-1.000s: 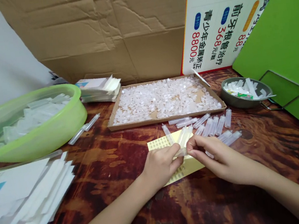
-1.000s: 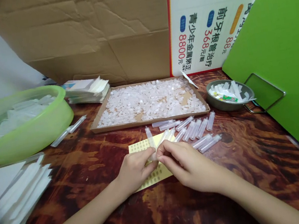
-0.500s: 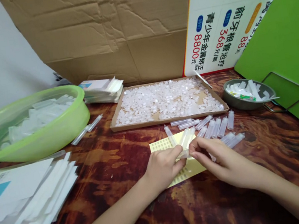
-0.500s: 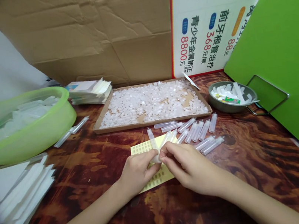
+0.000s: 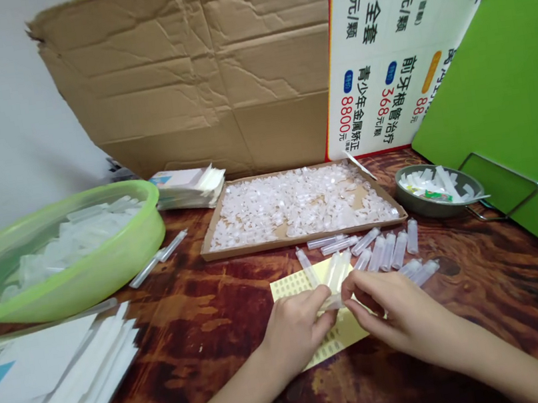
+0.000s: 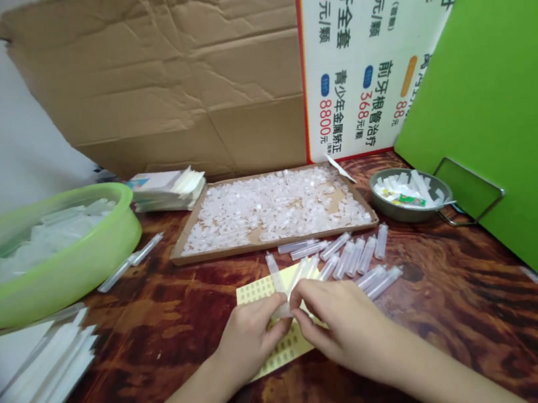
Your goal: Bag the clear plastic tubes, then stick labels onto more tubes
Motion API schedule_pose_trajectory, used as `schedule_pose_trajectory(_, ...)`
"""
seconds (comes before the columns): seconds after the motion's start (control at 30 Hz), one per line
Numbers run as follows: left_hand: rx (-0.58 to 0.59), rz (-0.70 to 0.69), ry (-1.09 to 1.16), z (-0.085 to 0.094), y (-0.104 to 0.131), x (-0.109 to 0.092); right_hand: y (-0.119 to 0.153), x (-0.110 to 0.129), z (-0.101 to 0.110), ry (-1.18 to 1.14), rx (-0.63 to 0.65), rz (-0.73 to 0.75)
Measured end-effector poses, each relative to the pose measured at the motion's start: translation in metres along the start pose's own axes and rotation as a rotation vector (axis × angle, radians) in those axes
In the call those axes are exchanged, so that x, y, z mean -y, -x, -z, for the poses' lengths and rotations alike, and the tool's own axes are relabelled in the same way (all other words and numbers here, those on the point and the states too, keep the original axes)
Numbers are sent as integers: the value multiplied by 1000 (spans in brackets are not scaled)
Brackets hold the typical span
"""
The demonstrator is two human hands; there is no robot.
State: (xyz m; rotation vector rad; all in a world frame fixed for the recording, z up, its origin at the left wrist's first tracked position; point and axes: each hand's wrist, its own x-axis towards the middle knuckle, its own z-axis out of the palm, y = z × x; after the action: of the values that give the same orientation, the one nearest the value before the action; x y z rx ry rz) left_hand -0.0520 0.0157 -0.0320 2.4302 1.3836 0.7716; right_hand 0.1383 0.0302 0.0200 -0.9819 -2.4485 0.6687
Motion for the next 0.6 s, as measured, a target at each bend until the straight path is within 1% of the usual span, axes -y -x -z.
schedule_pose_trajectory(0.07,15,-1,14,0,0,0,1,1,-1,73,-8,9)
schedule_pose_trajectory(0.17,33,-5,24,0,0,0,1,1,-3,120,-28,-52)
schedule_pose_trajectory(0.27,44,26,31,-1,0,1,0,-2,-3,108,-65,-148)
schedule_pose_trajectory(0.33,44,65,45,-2,0,3,-1,-4,-2,72,-114,-172)
schedule_pose_trajectory(0.4,44,100,73,-3,-1,4,-3,-6,-2,11,-151,-129)
schedule_pose_trajectory(0.47,37,126,113,-4,-2,5,-4,-6,-3,-35,-153,-27)
schedule_pose_trajectory(0.53,22,148,155,-3,-3,5,-5,-6,-7,-24,-136,69)
schedule_pose_trajectory(0.6,6,171,183,-1,-3,4,-6,-7,-12,35,-157,134)
